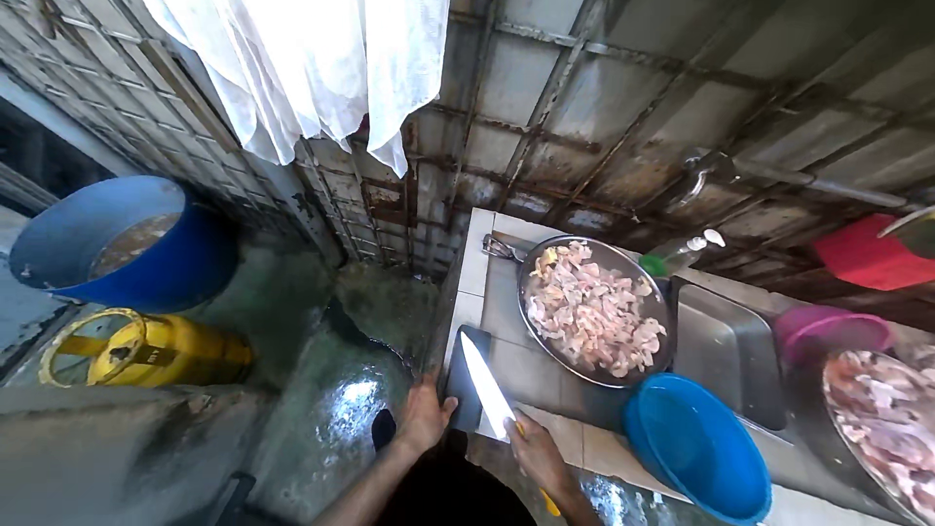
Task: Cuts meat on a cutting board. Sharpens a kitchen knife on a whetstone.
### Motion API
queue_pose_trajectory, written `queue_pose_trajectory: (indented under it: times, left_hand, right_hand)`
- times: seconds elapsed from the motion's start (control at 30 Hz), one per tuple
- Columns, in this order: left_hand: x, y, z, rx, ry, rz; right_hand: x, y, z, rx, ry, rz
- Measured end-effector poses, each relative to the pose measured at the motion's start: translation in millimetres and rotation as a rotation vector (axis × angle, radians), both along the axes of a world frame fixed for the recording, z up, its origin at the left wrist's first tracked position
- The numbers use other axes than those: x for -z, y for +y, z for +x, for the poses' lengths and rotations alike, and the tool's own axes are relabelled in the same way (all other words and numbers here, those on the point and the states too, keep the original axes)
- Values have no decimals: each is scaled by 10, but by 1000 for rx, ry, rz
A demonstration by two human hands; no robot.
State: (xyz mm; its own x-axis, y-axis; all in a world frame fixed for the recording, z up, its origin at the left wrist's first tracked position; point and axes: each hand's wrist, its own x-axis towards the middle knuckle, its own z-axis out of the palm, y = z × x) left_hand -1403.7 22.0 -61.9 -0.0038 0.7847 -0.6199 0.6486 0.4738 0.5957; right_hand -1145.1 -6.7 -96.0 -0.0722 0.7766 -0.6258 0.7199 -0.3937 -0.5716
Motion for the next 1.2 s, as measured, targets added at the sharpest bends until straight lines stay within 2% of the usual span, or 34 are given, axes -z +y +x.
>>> queue_pose_trajectory:
  times: [0.1, 0.2, 0.4, 0.47, 0.63, 0.7, 0.8, 0.87, 0.93, 1.07, 1.13, 1.2]
  left_hand:
    - [275, -63, 92, 8, 44, 37]
    - [298, -57, 120, 40, 51, 48]
    - [238, -34, 98, 61, 73, -1]
    - [238, -43, 84, 53, 73, -11]
    - [156, 16, 138, 23, 54, -33]
    - [147, 34, 139, 18, 71, -45]
    - [160, 23, 146, 39, 82, -62]
    - [190, 3, 164, 31, 84, -55]
    - [179, -9, 170, 26, 94, -52]
    - [156, -6, 217, 11, 95, -62]
    - [154, -17, 216, 9, 97, -61]
    - [162, -46, 224, 41, 111, -71]
  right_hand:
    - [109, -176, 89, -46, 13, -35]
    - [112, -217, 25, -119, -91, 92]
    - [-1, 942, -646, -140, -240, 137]
    - [63, 831, -559, -140, -246, 120]
    - [-22, -289, 66, -237, -179, 84]
    - [-40, -63, -25, -266, -213, 94]
    - [-133, 778, -465, -228, -292, 57]
    - [-94, 1054, -576, -181, -332, 75]
    - [-77, 765, -442, -181, -309, 69]
    - [-279, -333, 40, -253, -286, -11]
    - [-257, -191, -2, -267, -307, 20]
    - [-192, 370, -280, -210, -308, 66]
